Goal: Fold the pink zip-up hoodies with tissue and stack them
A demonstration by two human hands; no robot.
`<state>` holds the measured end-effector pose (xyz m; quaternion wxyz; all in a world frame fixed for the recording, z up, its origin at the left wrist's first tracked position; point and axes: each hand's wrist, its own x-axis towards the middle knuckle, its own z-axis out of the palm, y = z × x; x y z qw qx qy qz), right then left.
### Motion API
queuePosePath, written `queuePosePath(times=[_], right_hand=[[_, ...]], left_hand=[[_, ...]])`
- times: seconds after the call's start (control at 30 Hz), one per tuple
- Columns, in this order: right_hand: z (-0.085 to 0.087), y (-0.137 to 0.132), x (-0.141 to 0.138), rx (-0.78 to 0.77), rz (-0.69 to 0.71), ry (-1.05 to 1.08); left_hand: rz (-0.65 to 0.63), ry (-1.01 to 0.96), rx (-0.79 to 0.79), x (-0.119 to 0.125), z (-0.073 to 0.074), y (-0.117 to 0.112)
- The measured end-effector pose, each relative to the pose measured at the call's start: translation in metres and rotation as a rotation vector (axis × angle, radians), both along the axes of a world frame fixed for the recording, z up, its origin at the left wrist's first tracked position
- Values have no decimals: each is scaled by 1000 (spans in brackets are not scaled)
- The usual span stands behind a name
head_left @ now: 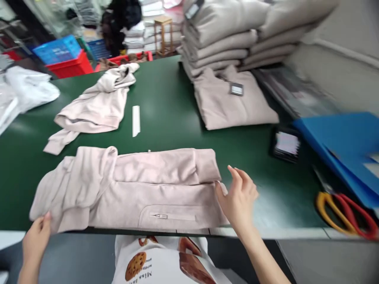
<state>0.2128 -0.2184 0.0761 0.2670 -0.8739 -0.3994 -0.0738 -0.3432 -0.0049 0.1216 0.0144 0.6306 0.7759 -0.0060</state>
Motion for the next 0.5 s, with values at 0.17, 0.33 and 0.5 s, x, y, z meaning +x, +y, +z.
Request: queuePosePath(times=[0.17, 0.33, 0.5], right_hand=[[53, 74, -76, 30, 977, 29], [47, 163, -213, -70, 1659, -222], [24, 209, -325, -189, 1732, -288]], left_hand=[[120, -152, 80, -38, -14, -14], [87, -191, 248, -53, -22, -35], [183, -432, 281, -71, -43, -65]])
